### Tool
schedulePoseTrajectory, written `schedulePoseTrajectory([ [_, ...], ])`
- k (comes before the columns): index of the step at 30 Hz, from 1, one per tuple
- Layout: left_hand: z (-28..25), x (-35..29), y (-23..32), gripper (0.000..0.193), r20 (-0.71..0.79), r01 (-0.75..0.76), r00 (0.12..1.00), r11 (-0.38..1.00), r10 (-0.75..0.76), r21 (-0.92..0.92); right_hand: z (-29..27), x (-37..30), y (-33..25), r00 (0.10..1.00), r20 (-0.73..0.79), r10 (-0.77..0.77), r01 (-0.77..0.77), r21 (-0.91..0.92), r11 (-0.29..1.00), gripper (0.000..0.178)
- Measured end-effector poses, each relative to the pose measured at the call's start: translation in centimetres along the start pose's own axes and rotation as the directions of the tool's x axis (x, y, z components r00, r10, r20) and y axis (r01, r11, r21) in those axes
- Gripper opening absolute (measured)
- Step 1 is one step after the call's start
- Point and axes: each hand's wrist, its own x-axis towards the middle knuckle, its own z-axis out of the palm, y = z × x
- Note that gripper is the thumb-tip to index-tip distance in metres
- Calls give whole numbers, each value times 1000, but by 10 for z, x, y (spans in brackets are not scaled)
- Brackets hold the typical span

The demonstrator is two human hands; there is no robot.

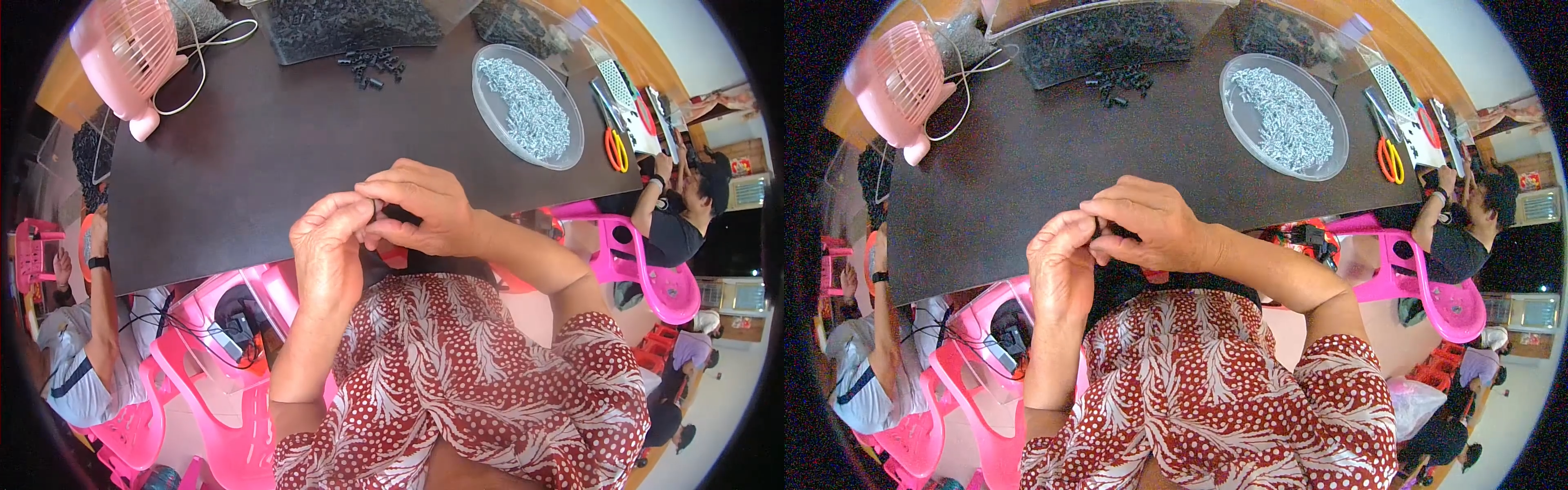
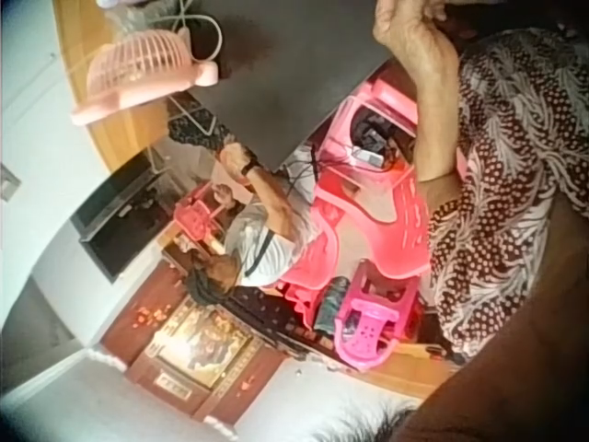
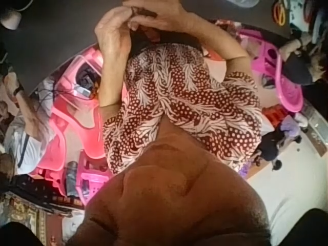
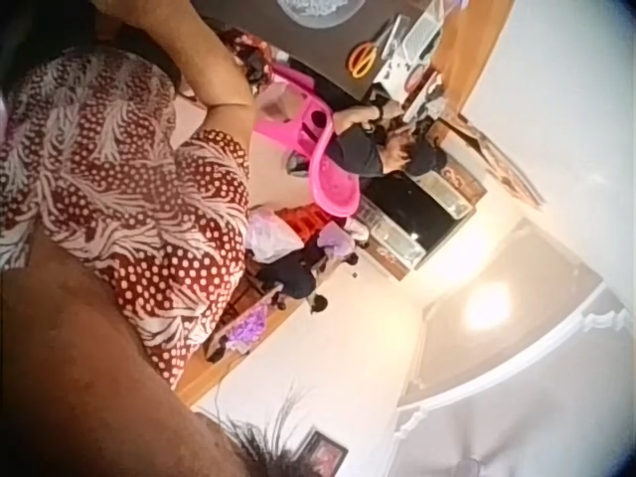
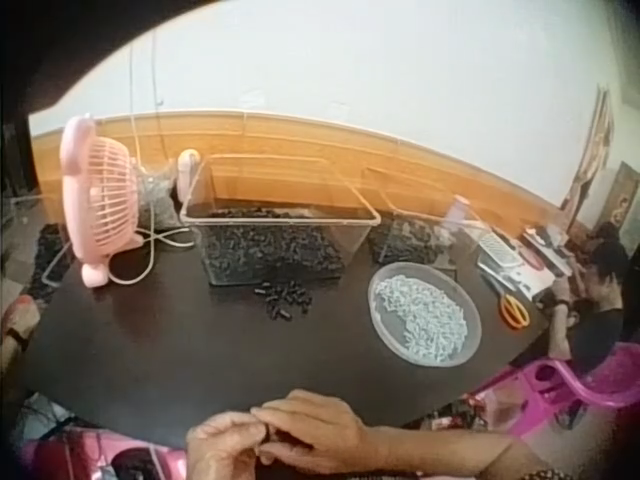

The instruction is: The person assembles small black plastic components with silver washers by hand.

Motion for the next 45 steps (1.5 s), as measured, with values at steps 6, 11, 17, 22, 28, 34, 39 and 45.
schedulePoseTrajectory([
  [6,3,1,2,8,-66,33,997,998,-36,-50,3,3,-11,999,-10,49,-50,-116,992,50],
  [11,-1,4,0,11,-8,5,1000,1000,-5,-27,5,1,-13,989,1,145,-144,-89,986,48],
  [17,1,-1,12,18,87,114,990,993,-112,-13,-2,5,-9,994,-2,108,-108,-24,994,38],
  [22,-3,-5,9,22,128,162,979,987,-160,-4,1,2,-7,996,-45,78,-80,-49,996,33],
  [28,-6,-6,4,20,121,123,985,992,-124,12,2,-1,-4,1000,-17,23,-24,-45,999,34],
  [34,-8,-5,2,21,81,108,991,994,-110,37,2,1,0,998,0,-60,60,-38,997,33],
  [39,-6,-4,1,18,53,109,992,993,-111,35,2,2,2,988,-4,-154,152,-134,979,34],
  [45,-1,-3,9,16,57,183,982,983,-182,-12,1,6,5,973,65,-221,231,-216,949,31],
])
